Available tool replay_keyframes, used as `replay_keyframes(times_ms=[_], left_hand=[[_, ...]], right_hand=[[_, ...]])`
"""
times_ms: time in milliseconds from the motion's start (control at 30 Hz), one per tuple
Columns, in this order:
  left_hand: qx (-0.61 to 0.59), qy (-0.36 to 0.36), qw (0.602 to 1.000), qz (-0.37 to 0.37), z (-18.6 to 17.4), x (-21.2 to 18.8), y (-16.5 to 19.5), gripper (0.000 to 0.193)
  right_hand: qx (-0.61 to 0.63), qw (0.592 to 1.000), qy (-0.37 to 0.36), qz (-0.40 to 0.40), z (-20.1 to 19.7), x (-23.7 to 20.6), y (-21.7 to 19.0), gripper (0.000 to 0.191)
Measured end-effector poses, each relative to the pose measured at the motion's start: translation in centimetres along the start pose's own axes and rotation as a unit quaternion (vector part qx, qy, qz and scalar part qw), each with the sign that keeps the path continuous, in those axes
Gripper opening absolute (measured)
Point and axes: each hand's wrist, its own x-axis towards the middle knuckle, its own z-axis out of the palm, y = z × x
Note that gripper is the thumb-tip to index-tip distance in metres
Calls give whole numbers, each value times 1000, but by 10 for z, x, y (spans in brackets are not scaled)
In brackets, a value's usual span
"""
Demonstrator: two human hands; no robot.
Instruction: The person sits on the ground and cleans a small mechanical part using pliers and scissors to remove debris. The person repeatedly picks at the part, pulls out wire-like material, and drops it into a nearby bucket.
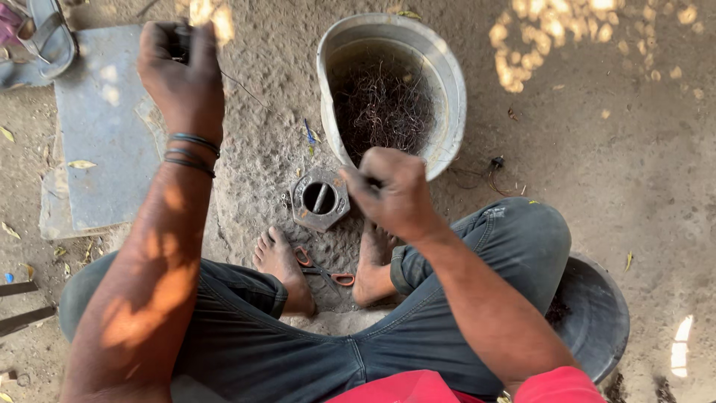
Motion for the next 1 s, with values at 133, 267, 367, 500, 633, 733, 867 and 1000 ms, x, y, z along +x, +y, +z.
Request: replay_keyframes(times_ms=[133,267,367,500,633,733,867,1000], left_hand=[[191,-56,958,206,3,-15,9,32],[94,-85,977,173,17,-15,7,33],[-53,-57,997,31,20,-5,1,28],[-138,-96,984,-51,9,3,6,31],[96,-242,956,-134,15,-26,33,27],[80,-324,941,-53,30,-61,55,36],[132,-331,932,61,35,-73,61,36],[186,-201,938,211,33,-46,42,30]], right_hand=[[2,998,55,8,-30,2,-21,39],[-15,998,57,-21,-35,-4,-43,38],[-55,998,25,-21,-29,1,-35,38],[-194,966,-77,153,-35,14,-4,30],[-231,966,-103,56,-28,9,9,46],[-154,970,-155,109,-8,2,3,59],[-24,944,-221,243,-6,3,-9,24],[107,975,-77,180,-37,7,-17,26]])
